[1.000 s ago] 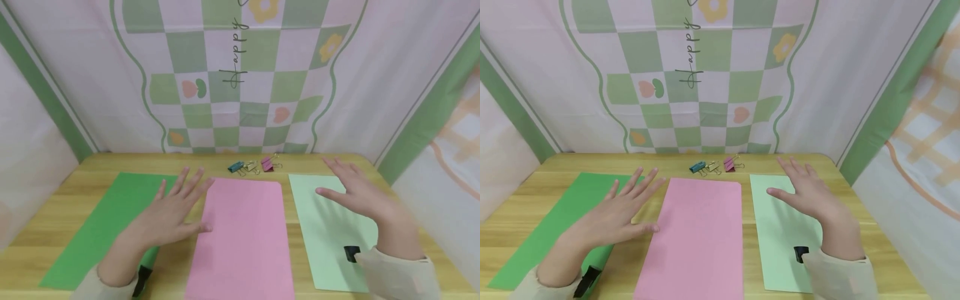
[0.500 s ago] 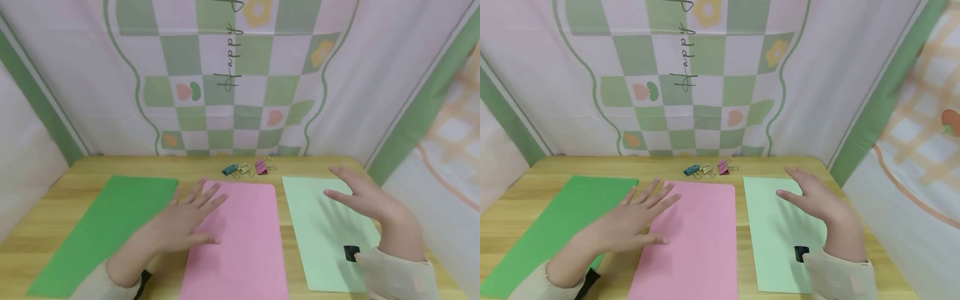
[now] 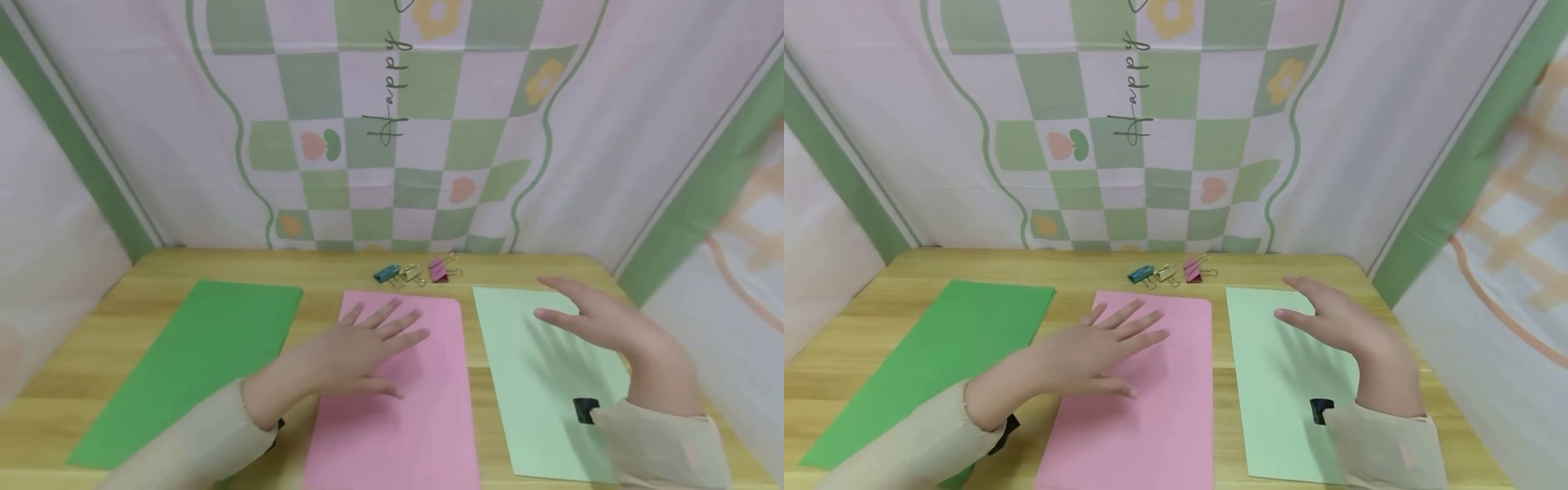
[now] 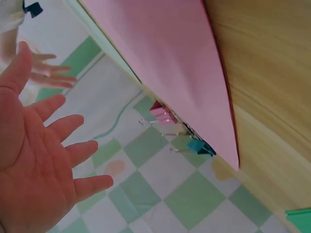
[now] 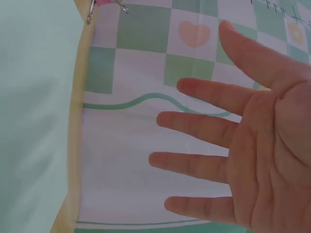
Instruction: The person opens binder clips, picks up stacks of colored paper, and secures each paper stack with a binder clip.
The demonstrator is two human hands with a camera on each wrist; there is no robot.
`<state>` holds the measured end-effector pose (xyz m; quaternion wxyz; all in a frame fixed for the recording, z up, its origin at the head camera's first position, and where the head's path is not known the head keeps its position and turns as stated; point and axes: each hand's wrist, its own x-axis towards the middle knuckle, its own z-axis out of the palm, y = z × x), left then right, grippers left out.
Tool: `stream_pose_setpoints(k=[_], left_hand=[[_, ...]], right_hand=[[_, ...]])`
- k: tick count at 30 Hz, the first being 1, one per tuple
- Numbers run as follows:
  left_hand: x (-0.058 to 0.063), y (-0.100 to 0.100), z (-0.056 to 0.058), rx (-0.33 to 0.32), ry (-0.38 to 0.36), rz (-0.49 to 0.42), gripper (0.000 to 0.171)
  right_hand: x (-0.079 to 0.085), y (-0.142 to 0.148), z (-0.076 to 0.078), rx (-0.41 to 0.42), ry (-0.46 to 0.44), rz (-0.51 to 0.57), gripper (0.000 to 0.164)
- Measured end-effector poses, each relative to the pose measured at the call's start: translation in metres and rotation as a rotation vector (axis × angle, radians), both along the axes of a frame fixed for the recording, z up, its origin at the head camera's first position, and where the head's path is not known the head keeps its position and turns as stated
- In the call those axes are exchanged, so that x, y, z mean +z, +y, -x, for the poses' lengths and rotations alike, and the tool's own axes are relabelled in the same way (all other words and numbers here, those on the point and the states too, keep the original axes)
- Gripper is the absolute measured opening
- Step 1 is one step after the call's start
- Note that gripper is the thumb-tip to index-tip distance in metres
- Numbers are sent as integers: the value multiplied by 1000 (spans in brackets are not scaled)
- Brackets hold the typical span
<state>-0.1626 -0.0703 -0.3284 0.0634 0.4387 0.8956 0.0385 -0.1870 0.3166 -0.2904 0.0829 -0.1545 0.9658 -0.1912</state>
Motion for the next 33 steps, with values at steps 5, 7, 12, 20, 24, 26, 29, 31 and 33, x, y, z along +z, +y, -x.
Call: stream_pose_setpoints(k=[5, 7, 12, 20, 24, 26, 29, 31, 33], left_hand=[[2, 13, 1, -37, -7, 50, 87], [3, 17, 1, -47, -2, 60, 86], [3, 27, 1, -76, 13, 59, 86], [1, 42, -4, -122, 7, 63, 84], [0, 50, -3, -144, 15, 63, 85], [0, 55, -3, -157, 25, 69, 85], [-2, 63, -3, -182, 42, 85, 85], [-4, 69, -5, -203, 58, 111, 85], [-6, 75, -9, -229, 77, 143, 85]], right_hand=[[3, -4, 7, 19, 2, -9, 75], [4, -4, 10, 30, 15, -27, 74], [6, -3, 18, 67, 31, -60, 70], [3, -7, 28, 100, -27, -68, 68], [4, -13, 34, 107, -40, -83, 67], [6, -16, 39, 109, -46, -96, 68], [11, -23, 44, 107, -59, -105, 67], [13, -27, 48, 109, -65, -110, 66], [15, -31, 51, 121, -66, -108, 65]])
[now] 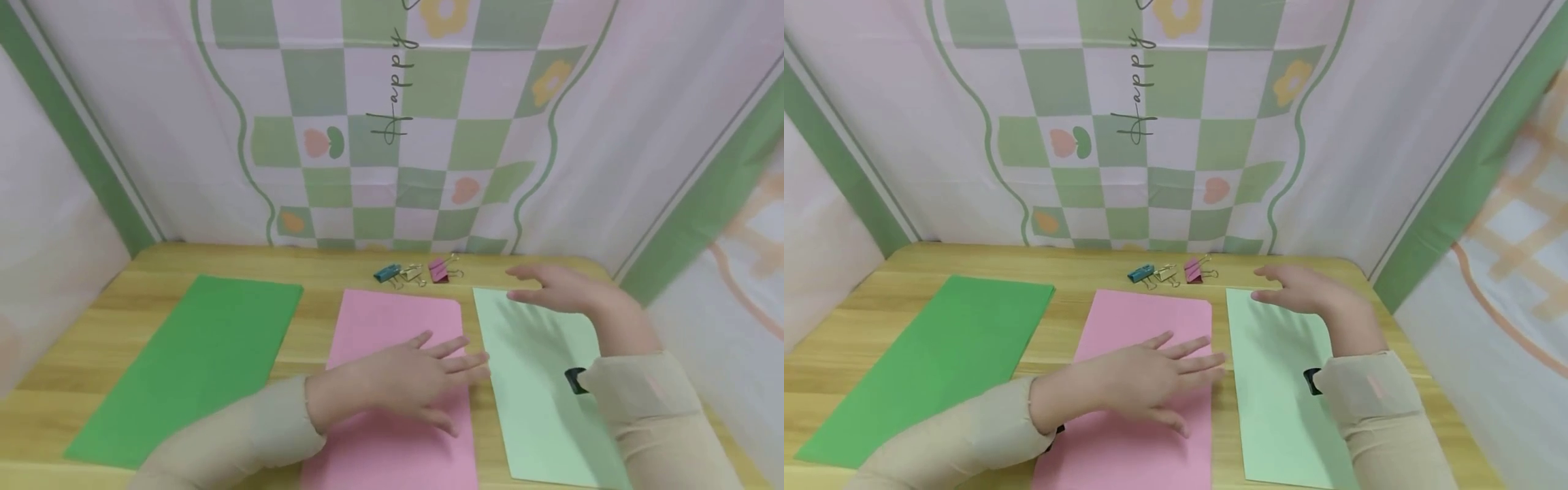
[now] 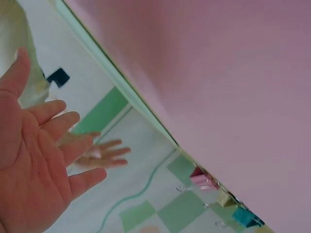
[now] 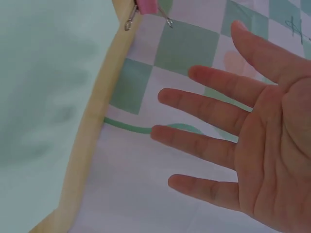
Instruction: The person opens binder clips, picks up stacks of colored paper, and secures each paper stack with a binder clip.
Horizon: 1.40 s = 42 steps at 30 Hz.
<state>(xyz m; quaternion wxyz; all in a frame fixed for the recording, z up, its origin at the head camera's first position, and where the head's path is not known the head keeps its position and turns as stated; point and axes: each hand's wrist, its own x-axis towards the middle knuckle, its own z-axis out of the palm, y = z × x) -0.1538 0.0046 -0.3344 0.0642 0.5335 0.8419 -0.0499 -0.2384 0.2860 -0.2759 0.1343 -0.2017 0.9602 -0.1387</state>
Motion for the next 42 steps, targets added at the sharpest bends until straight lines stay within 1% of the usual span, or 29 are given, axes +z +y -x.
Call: stream_pose_setpoints(k=[3, 7, 11, 14, 18, 20, 26, 30, 36, 39, 42], left_hand=[[-3, 8, -6, -44, 39, 49, 84], [-5, 17, -11, -89, 61, 98, 84], [-3, 24, -10, -118, 116, 150, 84], [1, 30, -6, -133, 134, 170, 83], [2, 38, -2, -149, 114, 186, 81], [-1, 42, 0, -164, 119, 205, 80], [-10, 58, 6, -230, 99, 210, 74], [-14, 68, 3, -265, 76, 239, 74], [-16, 80, -2, -292, 92, 239, 75], [-16, 85, -2, -305, 83, 247, 75], [-15, 90, 0, -313, 62, 262, 74]], right_hand=[[1, -5, 7, 38, 12, -6, 62], [3, -8, 13, 72, 19, -29, 60], [6, -12, 19, 74, -9, -29, 61], [7, -15, 24, 77, -23, -11, 62], [7, -20, 32, 85, -16, -7, 61], [6, -22, 35, 85, -10, -9, 60], [1, -27, 47, 99, 9, 2, 59], [-3, -28, 58, 110, -4, 6, 63], [-2, -24, 73, 117, 14, 16, 61], [-1, -21, 80, 116, 18, 19, 60], [0, -19, 87, 107, 19, 35, 58]])
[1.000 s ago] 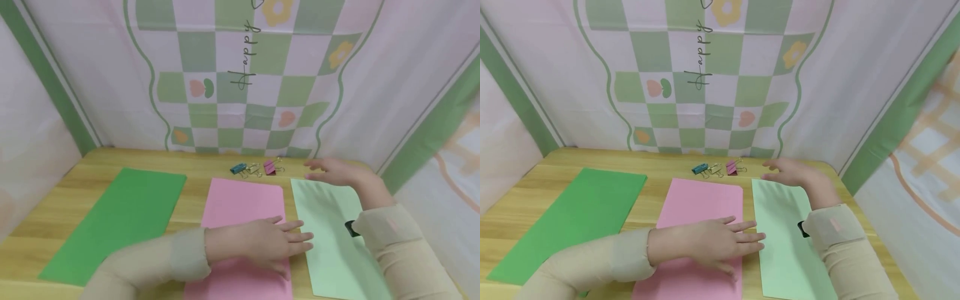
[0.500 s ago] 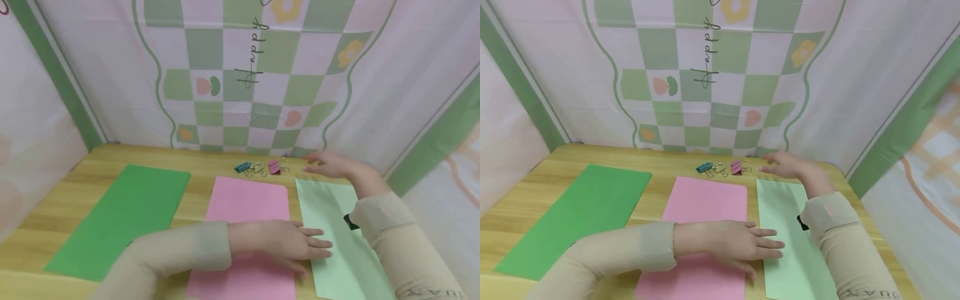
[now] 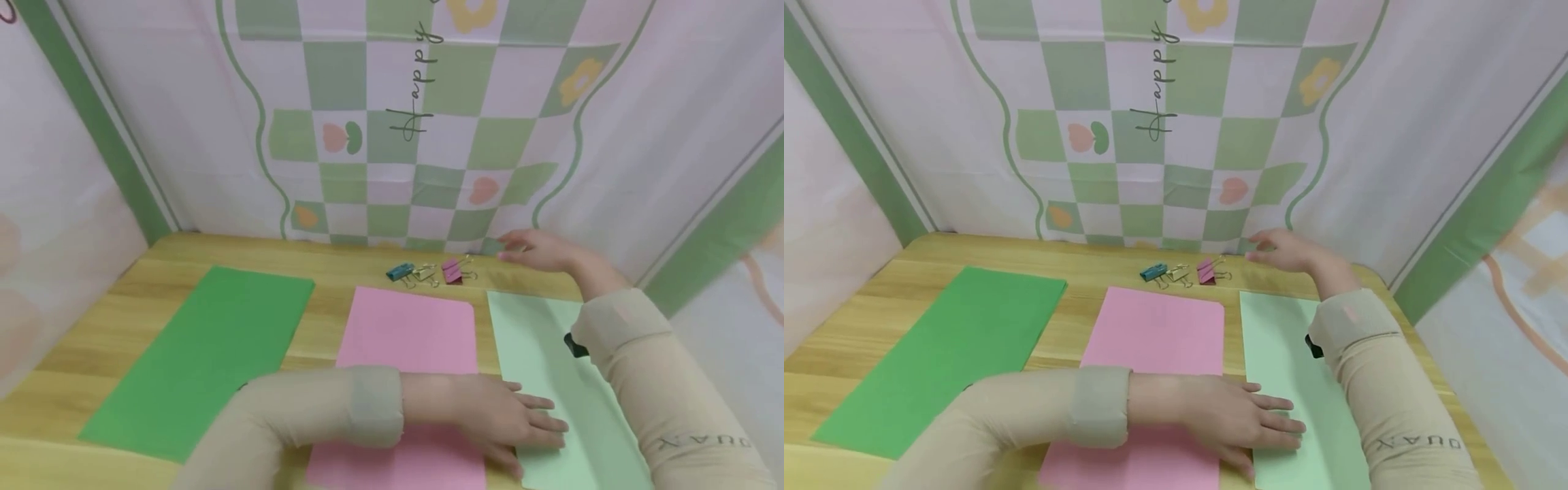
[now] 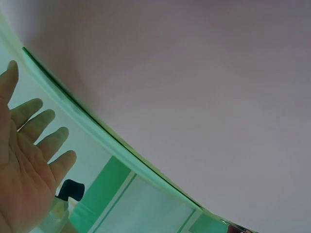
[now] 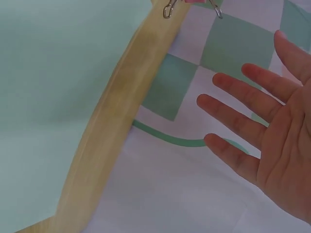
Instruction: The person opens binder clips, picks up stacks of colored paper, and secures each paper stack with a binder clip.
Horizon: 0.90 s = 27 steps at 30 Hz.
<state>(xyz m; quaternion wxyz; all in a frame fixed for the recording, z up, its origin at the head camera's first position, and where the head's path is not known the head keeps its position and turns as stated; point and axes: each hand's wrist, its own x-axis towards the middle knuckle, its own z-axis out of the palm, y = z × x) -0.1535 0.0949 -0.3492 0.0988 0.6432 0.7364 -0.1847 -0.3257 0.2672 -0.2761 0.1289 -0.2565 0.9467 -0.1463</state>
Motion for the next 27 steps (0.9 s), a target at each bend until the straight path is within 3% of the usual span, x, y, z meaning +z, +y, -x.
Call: stream_pose_setpoints(k=[11, 17, 23, 27], left_hand=[[-10, 11, 4, 3, -5, 78, 72], [-11, 10, 6, 20, -4, 84, 71], [-11, 8, 8, 6, -47, 87, 69], [-11, 9, 7, -6, -34, 81, 68]], right_hand=[[-13, 3, 15, 4, -16, 29, 52], [-20, 0, 19, 24, -4, 41, 49], [-26, -7, 18, 18, -50, 39, 51], [-31, -12, 20, 27, -55, 47, 49]])
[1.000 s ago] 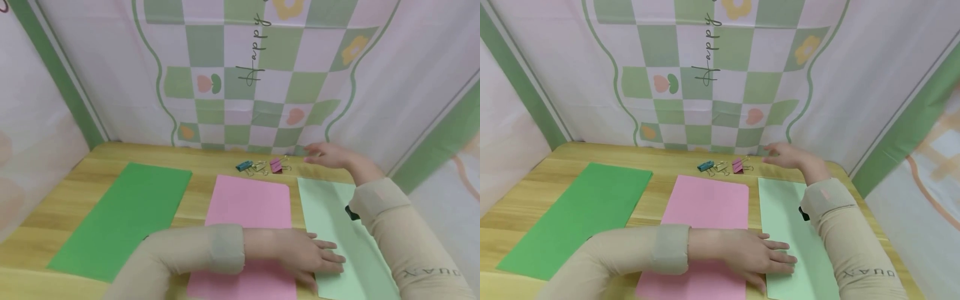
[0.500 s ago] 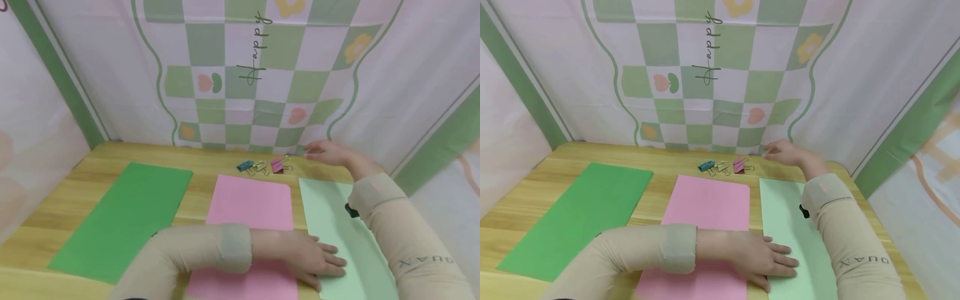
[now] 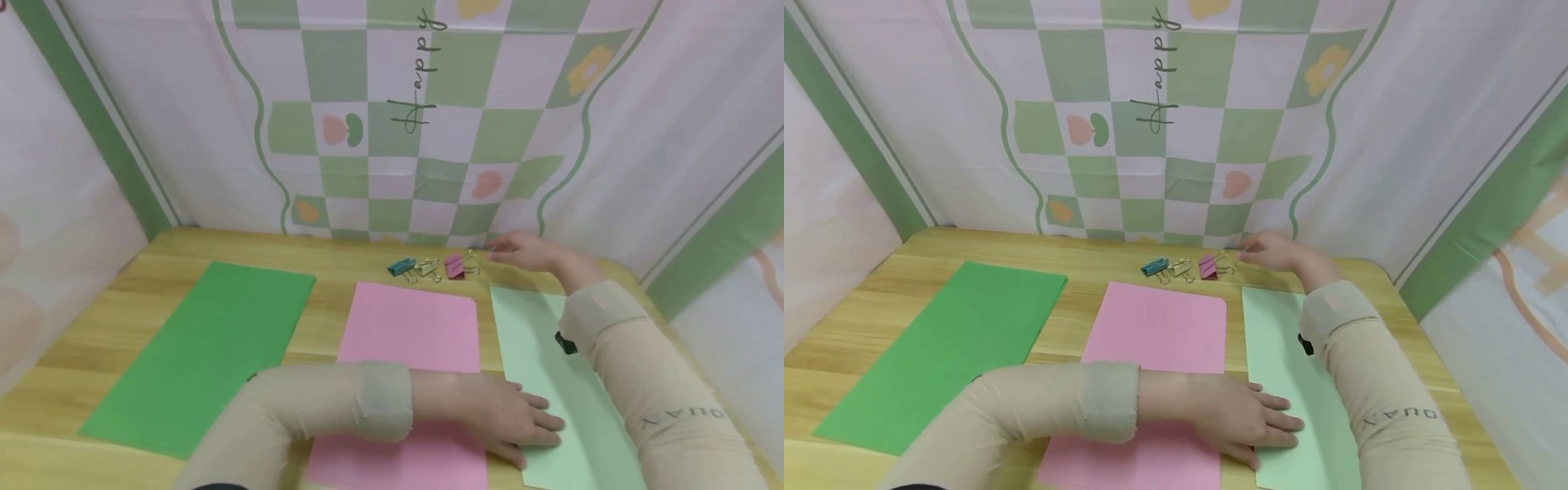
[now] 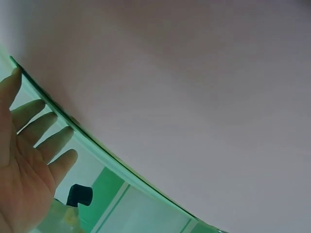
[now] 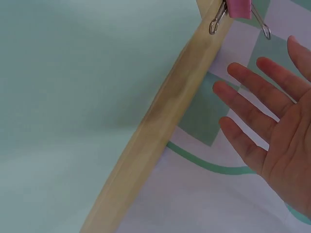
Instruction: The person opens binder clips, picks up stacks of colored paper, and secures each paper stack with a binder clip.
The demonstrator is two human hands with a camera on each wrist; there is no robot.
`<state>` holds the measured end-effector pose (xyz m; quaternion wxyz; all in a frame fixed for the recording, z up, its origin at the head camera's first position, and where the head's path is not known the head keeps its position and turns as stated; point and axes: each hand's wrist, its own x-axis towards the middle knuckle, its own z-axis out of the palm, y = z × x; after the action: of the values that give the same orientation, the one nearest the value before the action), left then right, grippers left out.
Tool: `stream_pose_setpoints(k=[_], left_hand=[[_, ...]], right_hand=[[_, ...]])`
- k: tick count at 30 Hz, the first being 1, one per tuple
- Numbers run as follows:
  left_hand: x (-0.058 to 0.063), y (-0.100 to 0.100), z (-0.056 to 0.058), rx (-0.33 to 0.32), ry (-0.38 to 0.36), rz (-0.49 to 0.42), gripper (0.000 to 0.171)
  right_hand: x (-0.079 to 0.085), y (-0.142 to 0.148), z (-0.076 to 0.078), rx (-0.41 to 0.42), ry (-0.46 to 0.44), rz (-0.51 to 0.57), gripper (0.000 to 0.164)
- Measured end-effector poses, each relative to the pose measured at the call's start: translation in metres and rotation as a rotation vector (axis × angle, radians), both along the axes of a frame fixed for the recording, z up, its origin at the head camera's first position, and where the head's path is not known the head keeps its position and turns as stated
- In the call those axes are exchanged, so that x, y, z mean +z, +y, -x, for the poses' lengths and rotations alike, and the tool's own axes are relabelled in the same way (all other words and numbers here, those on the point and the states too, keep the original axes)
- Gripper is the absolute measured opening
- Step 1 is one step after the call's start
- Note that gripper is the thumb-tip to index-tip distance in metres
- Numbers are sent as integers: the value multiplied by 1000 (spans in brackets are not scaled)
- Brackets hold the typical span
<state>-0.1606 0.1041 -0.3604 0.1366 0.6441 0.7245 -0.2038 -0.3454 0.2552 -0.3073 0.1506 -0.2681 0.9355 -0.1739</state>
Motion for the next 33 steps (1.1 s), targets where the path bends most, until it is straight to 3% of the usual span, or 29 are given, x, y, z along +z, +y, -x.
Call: stream_pose_setpoints(k=[7, 12, 18, 24, 33], left_hand=[[-1, 3, 0, -3, 17, -19, 66], [-3, 4, 2, -32, 0, -33, 65], [-6, 3, 3, -70, -36, -38, 63], [-4, 1, 3, -81, -44, -37, 63], [-3, 0, -1, -81, -53, -38, 62]], right_hand=[[-9, -10, 6, 18, 31, 4, 46], [-12, -14, 8, -22, 33, -10, 45], [-17, -24, 11, -14, 15, -9, 42], [-21, -32, 14, -21, 56, -32, 38], [-26, -26, 17, -62, 26, 67, 29]])
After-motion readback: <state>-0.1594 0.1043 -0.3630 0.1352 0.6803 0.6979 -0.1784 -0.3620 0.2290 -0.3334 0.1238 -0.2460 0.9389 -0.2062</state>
